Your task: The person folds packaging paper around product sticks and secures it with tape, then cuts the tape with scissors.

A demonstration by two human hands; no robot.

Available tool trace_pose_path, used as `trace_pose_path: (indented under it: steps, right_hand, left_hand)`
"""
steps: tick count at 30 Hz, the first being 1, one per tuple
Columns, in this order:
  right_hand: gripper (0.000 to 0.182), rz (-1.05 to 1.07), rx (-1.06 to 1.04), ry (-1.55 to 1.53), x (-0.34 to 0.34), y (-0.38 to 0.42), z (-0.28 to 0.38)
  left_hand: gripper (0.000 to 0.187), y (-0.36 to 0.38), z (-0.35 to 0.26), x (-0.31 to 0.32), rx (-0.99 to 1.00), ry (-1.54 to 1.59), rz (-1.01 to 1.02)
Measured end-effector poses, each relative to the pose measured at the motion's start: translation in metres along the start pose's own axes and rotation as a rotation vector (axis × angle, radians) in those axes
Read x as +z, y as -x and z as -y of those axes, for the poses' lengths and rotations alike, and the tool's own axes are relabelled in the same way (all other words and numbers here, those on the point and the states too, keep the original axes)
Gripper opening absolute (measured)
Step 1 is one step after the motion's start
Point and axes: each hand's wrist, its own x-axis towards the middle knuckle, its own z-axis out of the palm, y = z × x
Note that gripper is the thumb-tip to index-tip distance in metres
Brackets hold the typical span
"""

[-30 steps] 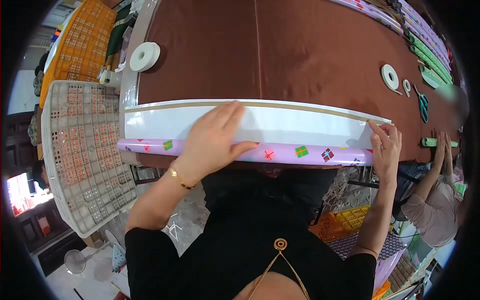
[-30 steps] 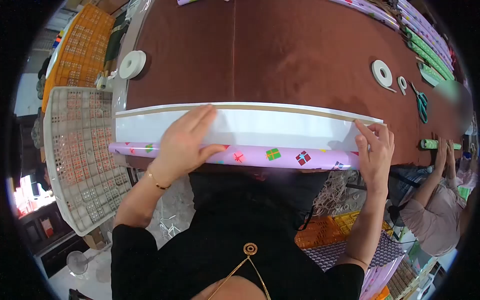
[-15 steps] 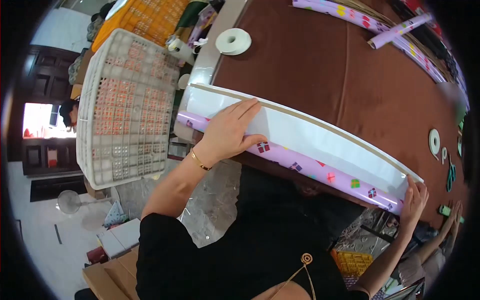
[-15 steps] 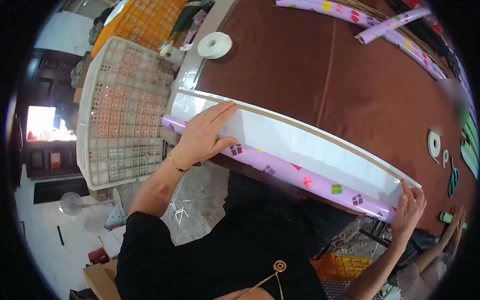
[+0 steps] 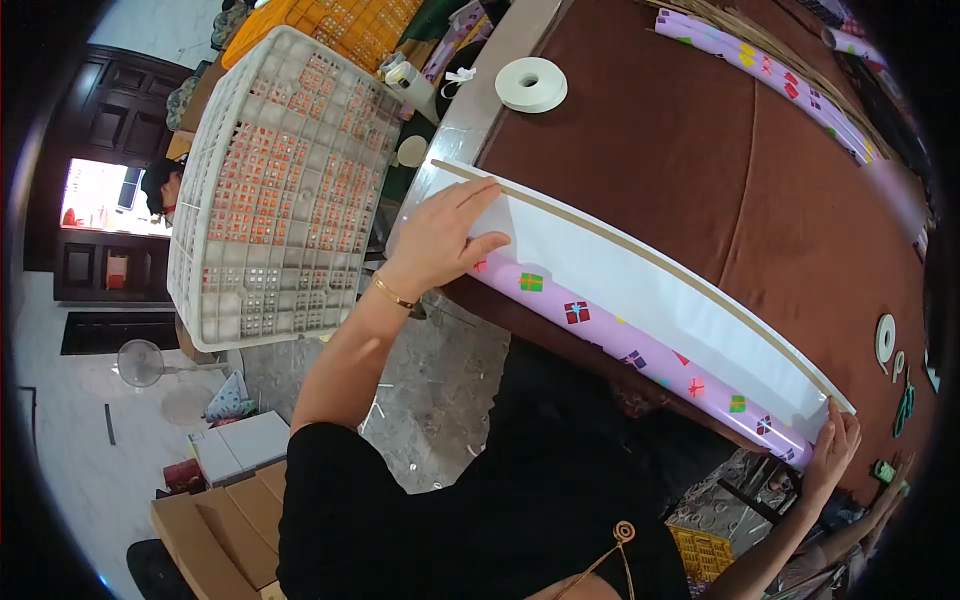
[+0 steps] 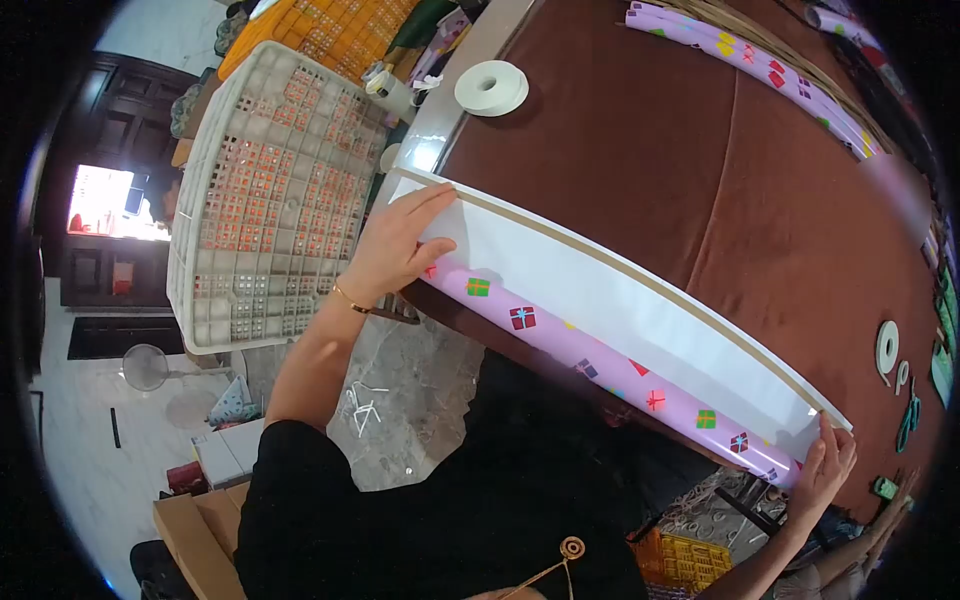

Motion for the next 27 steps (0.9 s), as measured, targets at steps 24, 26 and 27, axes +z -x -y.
trace_pose_path:
  steps: [24, 26, 27]
  right_hand:
    - [0.039, 0.003, -0.041, -0.036, 0.002, 0.003, -0.009]
    - [0.042, -0.013, -0.029, -0.109, 0.003, 0.003, -0.012]
    - [0.045, -0.05, 0.006, -0.158, -0.004, 0.0, 0.01]
  left_hand:
    - [0.057, -0.012, 0.05, -0.001, -0.569, 0.438, -0.168]
    - [0.063, -0.017, 0.057, -0.004, -0.593, 0.366, -0.149]
    - [0.067, -0.021, 0.064, -0.001, -0.737, 0.498, -0.09]
